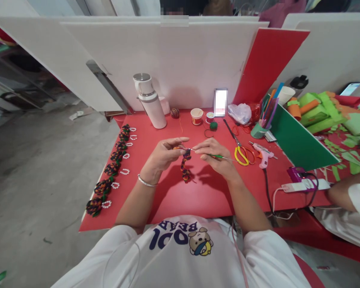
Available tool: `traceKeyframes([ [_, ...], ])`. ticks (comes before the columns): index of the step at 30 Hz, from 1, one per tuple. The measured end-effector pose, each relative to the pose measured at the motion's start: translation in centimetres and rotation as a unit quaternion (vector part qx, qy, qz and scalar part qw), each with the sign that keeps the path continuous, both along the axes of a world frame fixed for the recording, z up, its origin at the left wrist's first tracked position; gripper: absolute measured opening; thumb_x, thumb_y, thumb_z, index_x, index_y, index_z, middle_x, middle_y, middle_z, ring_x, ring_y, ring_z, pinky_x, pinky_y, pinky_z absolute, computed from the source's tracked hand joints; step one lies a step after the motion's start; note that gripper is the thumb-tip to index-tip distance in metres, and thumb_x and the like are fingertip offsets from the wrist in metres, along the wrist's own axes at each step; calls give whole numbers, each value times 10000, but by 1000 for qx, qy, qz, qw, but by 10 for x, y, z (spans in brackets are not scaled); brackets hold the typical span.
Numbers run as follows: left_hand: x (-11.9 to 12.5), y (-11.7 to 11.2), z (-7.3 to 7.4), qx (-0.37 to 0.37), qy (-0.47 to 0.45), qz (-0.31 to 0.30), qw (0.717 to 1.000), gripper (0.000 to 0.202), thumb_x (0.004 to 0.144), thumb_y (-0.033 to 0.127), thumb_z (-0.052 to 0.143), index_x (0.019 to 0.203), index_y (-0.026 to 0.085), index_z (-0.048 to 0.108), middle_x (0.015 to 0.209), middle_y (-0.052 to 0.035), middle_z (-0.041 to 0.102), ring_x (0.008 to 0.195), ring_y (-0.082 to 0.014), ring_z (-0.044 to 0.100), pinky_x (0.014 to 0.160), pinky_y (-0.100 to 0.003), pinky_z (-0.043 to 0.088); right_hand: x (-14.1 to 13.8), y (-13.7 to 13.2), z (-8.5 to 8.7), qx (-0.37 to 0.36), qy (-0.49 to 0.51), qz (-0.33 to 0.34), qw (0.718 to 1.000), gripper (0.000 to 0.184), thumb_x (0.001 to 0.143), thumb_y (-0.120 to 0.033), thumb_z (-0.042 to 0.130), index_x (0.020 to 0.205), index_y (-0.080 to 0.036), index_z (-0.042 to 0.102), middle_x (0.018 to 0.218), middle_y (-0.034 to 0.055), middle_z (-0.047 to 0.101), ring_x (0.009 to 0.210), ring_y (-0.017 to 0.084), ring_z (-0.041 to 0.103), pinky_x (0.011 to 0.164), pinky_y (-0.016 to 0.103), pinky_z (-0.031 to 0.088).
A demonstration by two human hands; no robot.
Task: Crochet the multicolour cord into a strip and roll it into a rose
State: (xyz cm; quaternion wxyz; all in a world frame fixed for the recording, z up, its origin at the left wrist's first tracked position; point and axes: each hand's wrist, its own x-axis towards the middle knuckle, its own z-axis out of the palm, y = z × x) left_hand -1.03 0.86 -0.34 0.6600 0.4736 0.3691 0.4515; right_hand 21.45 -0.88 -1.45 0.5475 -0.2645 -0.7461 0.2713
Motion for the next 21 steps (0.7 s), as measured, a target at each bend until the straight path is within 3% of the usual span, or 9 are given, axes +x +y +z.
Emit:
traceKeyframes([
  [5, 4, -1, 2, -6, -19, 6, 1000, 480, 602, 212, 899, 1072, 156, 814, 729, -18, 707, 469, -13, 374, 456, -210, 203, 4, -1, 1, 12, -8, 8, 1000, 177, 930, -314, 710, 1074, -366, 798, 1070, 26, 809, 985, 232, 698, 924, 464, 541],
  [11, 8, -2, 1, -6, -44, 19, 999, 518, 548, 209, 946, 1047, 156, 817, 740, -43, 737, 563, -79, 573, 518, -210, 377, 1, -1, -1, 10, -12, 10, 1000, 194, 926, -295, 715, 1084, -372, 796, 1066, 20, 809, 978, 231, 697, 904, 453, 553],
  [15, 7, -1, 0, 2, -31, 18, 999, 530, 551, 203, 949, 1061, 150, 817, 691, -22, 714, 573, -89, 593, 585, -233, 449, 1, -1, 0, 20, -21, 4, 1000, 198, 918, -286, 726, 1082, -371, 797, 1052, 16, 817, 955, 226, 694, 896, 451, 554],
  [21, 5, 0, 2, -25, -20, 9, 999, 526, 529, 181, 926, 1042, 130, 819, 637, -13, 689, 531, -79, 554, 545, -224, 401, 5, -1, 5, 56, -54, 9, 997, 181, 926, -309, 717, 1083, -358, 793, 1050, 20, 823, 926, 218, 697, 880, 453, 545],
])
